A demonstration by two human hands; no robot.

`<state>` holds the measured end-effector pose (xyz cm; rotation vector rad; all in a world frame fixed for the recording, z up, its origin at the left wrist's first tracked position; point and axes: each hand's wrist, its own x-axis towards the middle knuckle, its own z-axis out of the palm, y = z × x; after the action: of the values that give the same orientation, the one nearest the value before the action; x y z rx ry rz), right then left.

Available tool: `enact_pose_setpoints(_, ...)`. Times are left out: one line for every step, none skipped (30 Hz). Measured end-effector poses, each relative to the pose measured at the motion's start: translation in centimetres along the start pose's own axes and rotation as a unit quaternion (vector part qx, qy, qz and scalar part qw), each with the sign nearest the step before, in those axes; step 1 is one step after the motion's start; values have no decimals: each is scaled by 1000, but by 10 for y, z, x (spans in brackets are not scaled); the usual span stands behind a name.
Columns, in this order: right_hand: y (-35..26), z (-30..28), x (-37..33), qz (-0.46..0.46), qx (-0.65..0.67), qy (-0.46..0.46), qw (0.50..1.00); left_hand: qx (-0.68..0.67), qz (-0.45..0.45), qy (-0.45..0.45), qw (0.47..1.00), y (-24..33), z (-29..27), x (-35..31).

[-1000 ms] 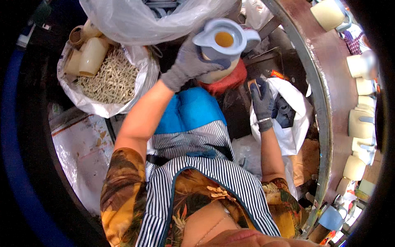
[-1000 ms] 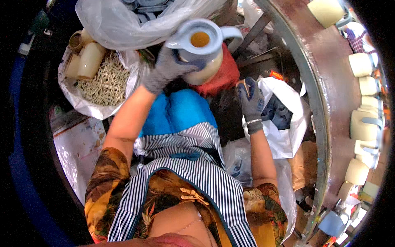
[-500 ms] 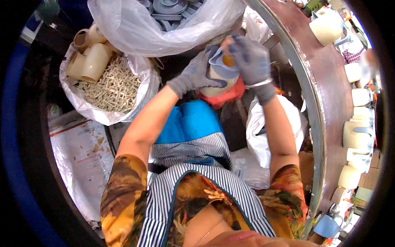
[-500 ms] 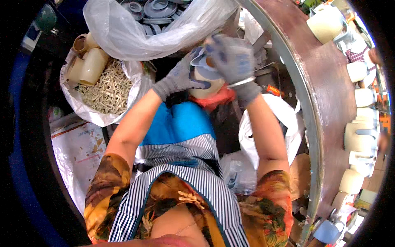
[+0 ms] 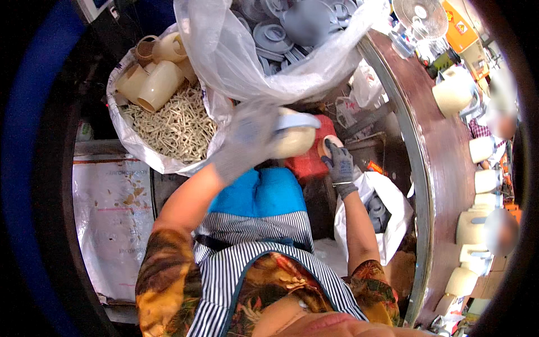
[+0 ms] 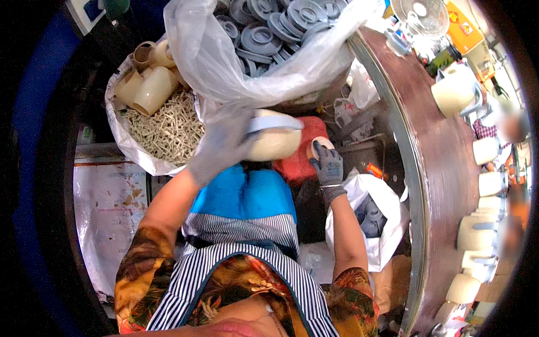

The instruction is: The person repeatedly picks up a beige plastic container body and a grey plastic lid, aligns them, and presses the lid onto the container. The person then places the assembled unit onto a nearby surface and repeats the process with new components from surrounding bags.

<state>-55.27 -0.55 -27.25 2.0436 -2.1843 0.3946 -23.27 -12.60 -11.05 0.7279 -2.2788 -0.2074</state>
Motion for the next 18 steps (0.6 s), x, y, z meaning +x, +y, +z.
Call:
enact_pose_setpoints(-2, -8, 16, -19, -38, -58, 997, -15, -20, -3, 1000, -15, -31, -24)
enact_pose_setpoints(-28, -32, 52, -51, -35, 34, 997, -14, -70, 1, 997, -30, -60, -54)
enact_pose_setpoints(-59, -70, 94, -111, -33, 187, 976, -58, -108, 39, 992, -47, -79, -85)
enact_pose_setpoints(-88, -96, 132, -110, 12, 247, 963, -102, -204, 70, 971, -52, -102, -112)
enact_pose_setpoints(-114, -122, 170, -148, 24, 298, 943, -156, -296, 103, 937, -54, -114, -137)
enact_pose_setpoints(-127, -127, 215, -180, 56, 320, 928, -177, -367, 135, 903, -50, -123, -153)
enact_pose_setpoints(-137, -127, 256, -191, 37, 290, 937, -203, -431, 169, 863, -48, -127, -165)
enact_pose_setpoints(-140, -120, 296, -195, -36, 230, 953, -152, -413, 170, 882, -42, -126, -173)
enact_pose_setpoints(-132, -103, 336, -145, -91, 183, 968, 2, -322, 108, 941, -38, -125, -171)
enact_pose_setpoints(-127, -79, 368, -99, -146, 133, 975, 169, -222, 81, 957, -36, -122, -172)
enact_pose_setpoints(-114, -57, 388, -70, -193, 153, 967, 124, -216, 69, 966, -30, -123, -158)
enact_pose_setpoints(-95, -40, 402, -39, -242, 174, 954, 113, -198, 82, 970, -37, -111, -159)
enact_pose_setpoints(-87, -31, 409, -7, -283, 193, 940, 84, -202, 94, 971, -42, -107, -160)
enact_pose_setpoints(-113, -43, 404, -1, -282, 158, 946, 67, -221, 107, 967, -43, -107, -170)
enact_pose_setpoints(-133, -62, 399, 36, -204, 113, 972, 50, -232, 123, 964, -49, -106, -176)
enact_pose_setpoints(-125, -80, 379, -31, -105, 179, 978, -7, -268, 145, 952, -48, -106, -180)
enact_pose_setpoints(-116, -97, 355, -95, -4, 242, 966, -71, -312, 172, 932, -53, -104, -190)
enact_pose_setpoints(-136, -119, 318, -134, 124, 246, 952, -122, -361, 209, 901, -55, -107, -205)
